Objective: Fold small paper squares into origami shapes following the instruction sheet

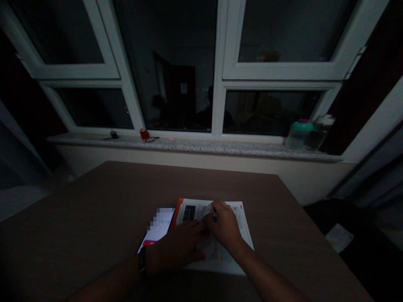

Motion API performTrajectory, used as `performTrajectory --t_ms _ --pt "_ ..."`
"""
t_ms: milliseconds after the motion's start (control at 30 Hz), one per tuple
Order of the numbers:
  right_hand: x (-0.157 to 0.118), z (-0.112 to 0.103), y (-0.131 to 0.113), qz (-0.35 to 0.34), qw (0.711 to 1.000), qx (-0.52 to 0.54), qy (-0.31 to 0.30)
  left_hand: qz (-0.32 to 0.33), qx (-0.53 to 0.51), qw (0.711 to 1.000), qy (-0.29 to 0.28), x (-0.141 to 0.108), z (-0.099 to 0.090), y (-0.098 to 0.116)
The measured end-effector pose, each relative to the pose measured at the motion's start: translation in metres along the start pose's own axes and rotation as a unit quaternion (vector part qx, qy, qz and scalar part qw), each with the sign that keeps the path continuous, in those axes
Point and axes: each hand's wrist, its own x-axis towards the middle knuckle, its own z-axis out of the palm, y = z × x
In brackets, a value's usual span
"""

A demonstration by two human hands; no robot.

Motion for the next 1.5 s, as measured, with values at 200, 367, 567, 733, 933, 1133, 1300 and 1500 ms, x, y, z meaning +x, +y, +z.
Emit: performTrajectory --t_ms 200,367,567,733,933,1133,1300,1500 --pt "0.000 -0.006 -0.004 -0.004 0.996 0.079 0.027 0.003 0.014 1.000 -0.002 0.001 0.000 0.000" --pt "0.002 -0.009 -0.004 -0.004 0.995 0.091 0.044 0.002 0.024 1.000 0.002 0.001 -0.002 0.002" --pt "0.002 -0.008 0.004 0.015 0.988 0.148 0.049 -0.001 0.032 0.999 0.010 0.002 -0.004 0.003" --pt "0.006 -0.007 0.013 0.006 0.983 0.179 0.039 -0.024 0.035 0.999 0.020 0.002 -0.006 0.000" --pt "0.006 -0.009 0.019 0.000 0.986 0.168 0.014 -0.064 0.050 0.995 0.055 -0.001 0.001 -0.011" --pt "0.004 -0.015 0.022 -0.040 0.990 0.133 -0.005 -0.085 0.061 0.991 0.089 -0.002 0.009 -0.019" --pt "-0.001 -0.019 0.019 -0.100 0.986 0.110 -0.071 -0.108 0.076 0.985 0.109 -0.003 0.009 -0.022" --pt "-0.007 -0.017 0.016 -0.158 0.975 0.091 -0.130 -0.137 0.106 0.979 0.105 -0.002 0.003 -0.018"
